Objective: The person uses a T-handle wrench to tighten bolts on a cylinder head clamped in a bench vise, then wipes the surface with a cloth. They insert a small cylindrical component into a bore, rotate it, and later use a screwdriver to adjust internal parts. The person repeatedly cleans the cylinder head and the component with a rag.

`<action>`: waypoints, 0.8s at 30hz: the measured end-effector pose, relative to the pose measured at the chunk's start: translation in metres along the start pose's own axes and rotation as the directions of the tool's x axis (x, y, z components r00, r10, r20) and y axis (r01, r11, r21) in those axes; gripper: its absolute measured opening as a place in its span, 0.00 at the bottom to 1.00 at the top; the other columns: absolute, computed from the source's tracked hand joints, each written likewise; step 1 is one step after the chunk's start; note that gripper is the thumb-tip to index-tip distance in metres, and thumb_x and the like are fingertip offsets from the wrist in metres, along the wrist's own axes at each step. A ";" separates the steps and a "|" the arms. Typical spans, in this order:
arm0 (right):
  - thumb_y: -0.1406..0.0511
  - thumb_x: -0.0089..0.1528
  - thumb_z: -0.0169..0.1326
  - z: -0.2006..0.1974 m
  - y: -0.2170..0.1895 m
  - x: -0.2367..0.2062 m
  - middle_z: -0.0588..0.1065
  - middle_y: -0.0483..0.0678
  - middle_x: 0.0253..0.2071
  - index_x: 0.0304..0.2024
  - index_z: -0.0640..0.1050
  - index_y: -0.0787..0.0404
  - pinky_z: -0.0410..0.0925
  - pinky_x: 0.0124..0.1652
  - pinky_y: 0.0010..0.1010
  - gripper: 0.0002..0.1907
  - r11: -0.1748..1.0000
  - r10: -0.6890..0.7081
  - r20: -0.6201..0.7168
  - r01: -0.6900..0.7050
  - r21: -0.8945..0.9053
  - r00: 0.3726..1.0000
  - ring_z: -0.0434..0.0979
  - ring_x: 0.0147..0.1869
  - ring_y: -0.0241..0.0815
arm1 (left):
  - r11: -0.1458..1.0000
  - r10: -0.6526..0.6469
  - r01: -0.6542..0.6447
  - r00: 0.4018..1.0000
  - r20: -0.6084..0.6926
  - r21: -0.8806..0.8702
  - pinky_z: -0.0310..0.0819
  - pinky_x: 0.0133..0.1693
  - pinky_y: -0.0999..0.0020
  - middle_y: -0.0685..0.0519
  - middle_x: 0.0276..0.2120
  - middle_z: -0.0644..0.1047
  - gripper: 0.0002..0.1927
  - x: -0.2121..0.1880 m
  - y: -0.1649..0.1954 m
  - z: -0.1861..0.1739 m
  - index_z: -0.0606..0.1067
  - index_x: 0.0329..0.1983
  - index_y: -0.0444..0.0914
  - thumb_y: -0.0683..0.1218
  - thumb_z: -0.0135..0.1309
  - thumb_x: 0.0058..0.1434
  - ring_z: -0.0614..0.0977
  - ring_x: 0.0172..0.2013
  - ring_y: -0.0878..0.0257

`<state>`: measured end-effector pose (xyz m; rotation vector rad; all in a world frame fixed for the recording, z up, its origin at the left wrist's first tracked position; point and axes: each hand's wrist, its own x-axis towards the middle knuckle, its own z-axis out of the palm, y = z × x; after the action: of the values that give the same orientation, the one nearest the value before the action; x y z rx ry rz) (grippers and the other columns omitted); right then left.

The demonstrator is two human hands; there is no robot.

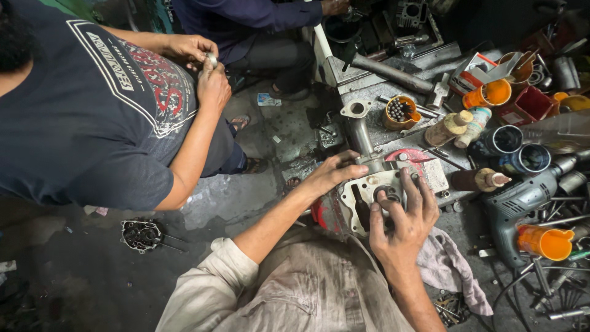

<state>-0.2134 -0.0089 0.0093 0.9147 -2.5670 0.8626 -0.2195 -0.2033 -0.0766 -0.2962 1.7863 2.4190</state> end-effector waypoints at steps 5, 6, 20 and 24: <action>0.67 0.59 0.61 0.002 0.001 -0.002 0.69 0.55 0.70 0.43 0.81 0.57 0.53 0.71 0.51 0.10 1.000 0.003 -0.011 -0.004 -0.002 1.000 0.61 0.76 0.61 | 1.000 0.001 -0.001 1.000 0.000 0.003 0.70 0.51 0.66 0.51 0.44 0.80 0.33 0.001 -0.004 -0.002 0.77 0.51 0.36 0.65 0.59 0.52 0.79 0.48 0.62; 0.67 0.59 0.61 0.002 0.001 -0.002 0.69 0.55 0.70 0.43 0.81 0.57 0.53 0.71 0.51 0.10 1.000 0.001 -0.014 -0.001 0.000 1.000 0.61 0.76 0.61 | 1.000 0.002 -0.002 1.000 0.000 0.001 0.70 0.52 0.66 0.51 0.44 0.80 0.34 0.001 -0.004 -0.002 0.77 0.51 0.36 0.65 0.59 0.52 0.78 0.48 0.62; 0.67 0.58 0.60 0.002 0.001 -0.002 0.69 0.55 0.70 0.43 0.81 0.58 0.53 0.71 0.50 0.09 1.000 0.014 -0.018 -0.014 0.003 1.000 0.61 0.75 0.61 | 0.999 0.000 0.000 1.000 0.001 0.042 0.69 0.54 0.64 0.49 0.47 0.80 0.36 0.003 -0.006 -0.002 0.77 0.52 0.35 0.67 0.58 0.52 0.77 0.51 0.60; 0.68 0.58 0.60 0.002 0.001 -0.002 0.68 0.55 0.70 0.43 0.81 0.58 0.53 0.71 0.51 0.10 1.000 0.018 -0.018 -0.018 0.002 1.000 0.61 0.75 0.61 | 0.999 -0.013 0.013 1.000 -0.006 0.041 0.69 0.54 0.64 0.49 0.47 0.80 0.37 0.005 -0.007 -0.002 0.76 0.53 0.35 0.67 0.58 0.51 0.78 0.52 0.59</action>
<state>-0.2128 -0.0086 0.0063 0.8816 -2.5628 0.8740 -0.2223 -0.2031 -0.0850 -0.3104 1.8279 2.3717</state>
